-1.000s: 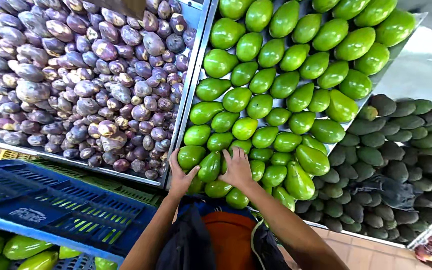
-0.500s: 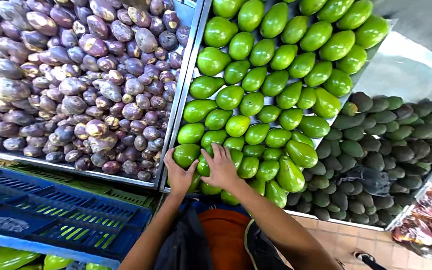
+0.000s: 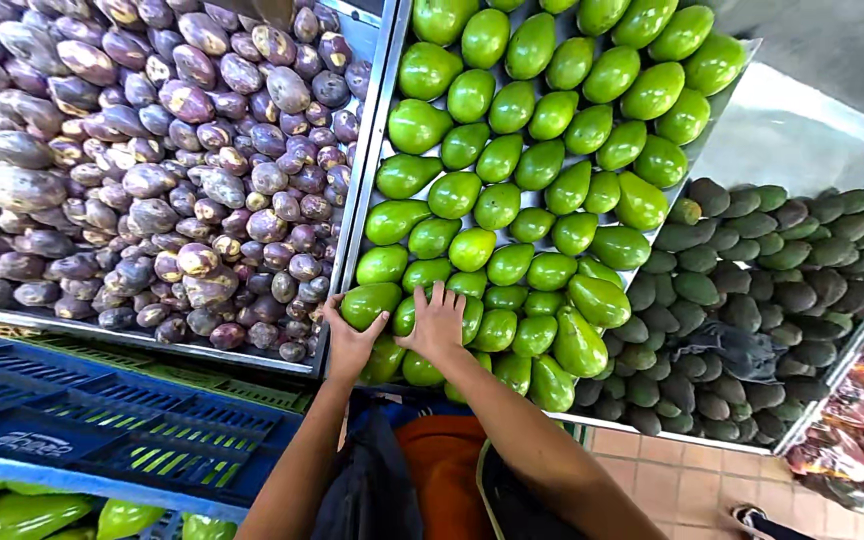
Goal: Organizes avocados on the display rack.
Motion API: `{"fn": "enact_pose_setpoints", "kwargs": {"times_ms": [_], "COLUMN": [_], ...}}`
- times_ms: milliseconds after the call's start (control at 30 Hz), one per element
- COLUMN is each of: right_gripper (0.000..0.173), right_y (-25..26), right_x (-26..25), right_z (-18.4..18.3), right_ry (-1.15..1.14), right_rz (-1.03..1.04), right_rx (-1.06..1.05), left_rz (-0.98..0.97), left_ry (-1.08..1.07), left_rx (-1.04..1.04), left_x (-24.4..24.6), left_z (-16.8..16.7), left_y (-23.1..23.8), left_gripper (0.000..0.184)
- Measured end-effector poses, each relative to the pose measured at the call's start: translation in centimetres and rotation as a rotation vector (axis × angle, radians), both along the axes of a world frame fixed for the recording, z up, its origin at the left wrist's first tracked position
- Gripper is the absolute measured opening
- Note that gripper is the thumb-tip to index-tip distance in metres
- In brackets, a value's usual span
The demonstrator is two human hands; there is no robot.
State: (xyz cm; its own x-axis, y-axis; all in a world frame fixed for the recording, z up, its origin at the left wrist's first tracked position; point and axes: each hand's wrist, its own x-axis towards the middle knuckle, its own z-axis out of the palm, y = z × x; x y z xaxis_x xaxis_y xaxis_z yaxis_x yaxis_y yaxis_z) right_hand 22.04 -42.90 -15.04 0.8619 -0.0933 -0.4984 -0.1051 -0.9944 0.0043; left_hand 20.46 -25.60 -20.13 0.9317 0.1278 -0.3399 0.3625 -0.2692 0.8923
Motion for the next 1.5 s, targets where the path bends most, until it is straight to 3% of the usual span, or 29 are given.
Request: {"fn": "enact_pose_setpoints", "kwargs": {"times_ms": [200, 533, 800, 1033, 1167, 1333, 1500], "right_gripper": [0.123, 0.130, 0.090, 0.082, 0.079, 0.076, 0.079], "right_y": [-1.1, -2.8, -7.2, -11.2, -11.8, -12.6, -11.0], "right_x": [-0.5, -2.1, -8.0, -16.3, -20.6, -25.7, -27.0], "right_z": [-0.5, -1.3, 2.4, 3.6, 4.6, 4.2, 1.3], "right_ry": [-0.048, -0.167, -0.438, -0.431, -0.473, -0.209, 0.008], "right_rz": [0.021, 0.154, 0.013, -0.168, -0.236, -0.389, -0.722], "right_rx": [-0.017, 0.084, 0.260, 0.281, 0.349, 0.391, 0.546], "left_rz": [-0.081, -0.155, -0.092, 0.001, 0.137, -0.091, 0.079], "left_ry": [0.066, 0.092, 0.100, 0.004, -0.057, -0.173, -0.057], "left_rx": [-0.144, -0.159, -0.319, -0.340, -0.260, -0.020, 0.040], "left_x": [0.8, 0.0, 1.5, 1.4, 1.3, -0.9, -4.8], "left_z": [0.3, 0.4, -0.2, -0.2, 5.1, 14.3, 17.7], "left_y": [0.7, 0.9, 2.1, 1.9, 1.4, 8.0, 11.8], "left_gripper": [0.093, 0.101, 0.087, 0.077, 0.059, 0.054, 0.047]}}
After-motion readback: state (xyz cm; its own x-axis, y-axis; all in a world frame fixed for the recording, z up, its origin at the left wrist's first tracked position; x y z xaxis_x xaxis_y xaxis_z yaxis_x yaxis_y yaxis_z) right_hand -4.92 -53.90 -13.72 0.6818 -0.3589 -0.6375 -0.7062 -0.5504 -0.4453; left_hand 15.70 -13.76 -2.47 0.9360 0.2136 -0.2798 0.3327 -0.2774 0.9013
